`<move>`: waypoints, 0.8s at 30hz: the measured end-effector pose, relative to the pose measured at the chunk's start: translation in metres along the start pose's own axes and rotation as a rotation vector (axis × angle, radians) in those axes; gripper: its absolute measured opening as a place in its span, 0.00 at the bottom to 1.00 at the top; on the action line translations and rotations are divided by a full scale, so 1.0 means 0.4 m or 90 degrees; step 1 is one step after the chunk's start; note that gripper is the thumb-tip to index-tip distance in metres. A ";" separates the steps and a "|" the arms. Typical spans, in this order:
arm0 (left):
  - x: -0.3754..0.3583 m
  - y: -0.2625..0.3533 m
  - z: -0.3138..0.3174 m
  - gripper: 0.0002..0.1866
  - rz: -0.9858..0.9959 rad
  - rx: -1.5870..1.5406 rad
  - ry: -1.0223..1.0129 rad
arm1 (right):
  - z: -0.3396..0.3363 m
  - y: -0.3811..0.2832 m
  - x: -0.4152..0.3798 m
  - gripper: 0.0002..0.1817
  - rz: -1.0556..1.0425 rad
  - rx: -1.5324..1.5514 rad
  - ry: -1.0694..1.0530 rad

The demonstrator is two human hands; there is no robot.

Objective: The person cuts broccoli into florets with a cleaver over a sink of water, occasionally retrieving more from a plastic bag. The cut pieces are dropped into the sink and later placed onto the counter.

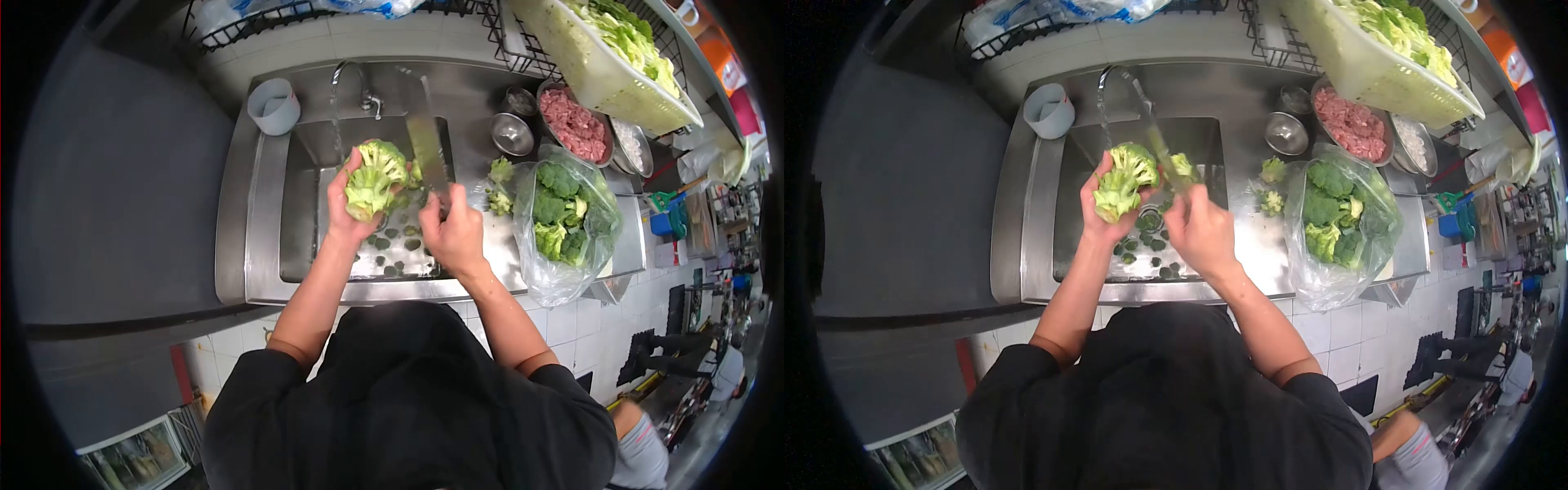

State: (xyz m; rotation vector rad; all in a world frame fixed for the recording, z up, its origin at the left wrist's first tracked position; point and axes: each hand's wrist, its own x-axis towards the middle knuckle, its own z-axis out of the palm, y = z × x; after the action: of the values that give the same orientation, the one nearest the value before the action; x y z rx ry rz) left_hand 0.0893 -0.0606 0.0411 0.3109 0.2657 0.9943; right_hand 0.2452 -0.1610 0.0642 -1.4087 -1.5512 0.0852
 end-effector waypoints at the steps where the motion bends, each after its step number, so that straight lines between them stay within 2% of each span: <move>1: -0.003 0.005 -0.003 0.22 0.002 0.036 0.038 | -0.004 -0.003 0.004 0.10 0.015 0.015 0.002; 3: -0.005 0.005 -0.037 0.21 -0.009 -0.018 0.034 | 0.001 -0.003 0.002 0.10 0.013 0.031 0.005; 5: -0.003 -0.005 -0.062 0.23 -0.023 -0.170 0.037 | -0.002 -0.021 -0.007 0.11 0.075 0.074 -0.050; 6: -0.008 -0.008 -0.059 0.27 -0.051 -0.209 -0.008 | -0.003 -0.032 -0.008 0.11 0.076 0.071 -0.048; 8: -0.026 -0.035 -0.052 0.26 -0.048 -0.198 0.009 | -0.003 -0.058 -0.011 0.13 -0.029 0.097 0.016; 9: -0.033 -0.048 -0.041 0.25 -0.042 -0.186 0.026 | 0.003 -0.066 -0.013 0.13 -0.024 0.097 0.017; 11: -0.038 -0.067 -0.043 0.27 -0.027 -0.186 -0.017 | 0.017 -0.078 -0.012 0.14 -0.088 0.126 0.085; 12: -0.047 -0.064 -0.015 0.28 -0.032 -0.141 -0.044 | 0.019 -0.082 -0.008 0.15 -0.045 0.100 0.027; 13: -0.052 -0.065 0.002 0.28 -0.035 -0.097 -0.072 | 0.025 -0.075 0.001 0.15 -0.045 0.098 0.028; 14: -0.044 -0.083 -0.045 0.27 -0.012 -0.187 -0.017 | 0.033 -0.061 0.009 0.16 -0.004 0.019 -0.080; 15: -0.036 -0.088 -0.092 0.27 -0.013 -0.187 -0.019 | 0.040 -0.051 0.011 0.16 0.039 -0.060 -0.187; 16: -0.027 -0.079 -0.123 0.26 -0.017 -0.221 -0.027 | 0.044 -0.047 0.010 0.15 0.001 -0.041 -0.117; 17: -0.015 -0.073 -0.152 0.24 -0.017 -0.254 -0.035 | 0.042 -0.044 0.014 0.15 -0.005 -0.039 -0.116; 18: -0.020 -0.075 -0.121 0.20 0.052 -0.227 0.008 | 0.033 -0.039 0.010 0.14 0.049 -0.035 -0.109; 19: -0.024 -0.070 -0.134 0.20 0.054 -0.227 0.013 | 0.025 -0.033 -0.001 0.13 0.106 -0.031 -0.104; 21: -0.014 -0.046 -0.200 0.21 0.056 -0.125 0.246 | 0.015 0.000 -0.005 0.13 0.147 -0.008 -0.110; 22: 0.011 -0.038 -0.284 0.20 -0.009 -0.138 0.346 | 0.004 0.016 -0.011 0.13 0.166 -0.026 -0.131; 24: 0.020 -0.063 -0.386 0.20 -0.028 -0.063 0.376 | -0.017 0.054 -0.043 0.13 0.191 -0.043 -0.150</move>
State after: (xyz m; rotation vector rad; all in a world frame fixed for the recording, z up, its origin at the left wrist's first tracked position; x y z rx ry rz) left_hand 0.0579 -0.0461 -0.1116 -0.0875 0.7524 1.0355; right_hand 0.2620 -0.1712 0.0438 -1.7271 -1.5309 0.3954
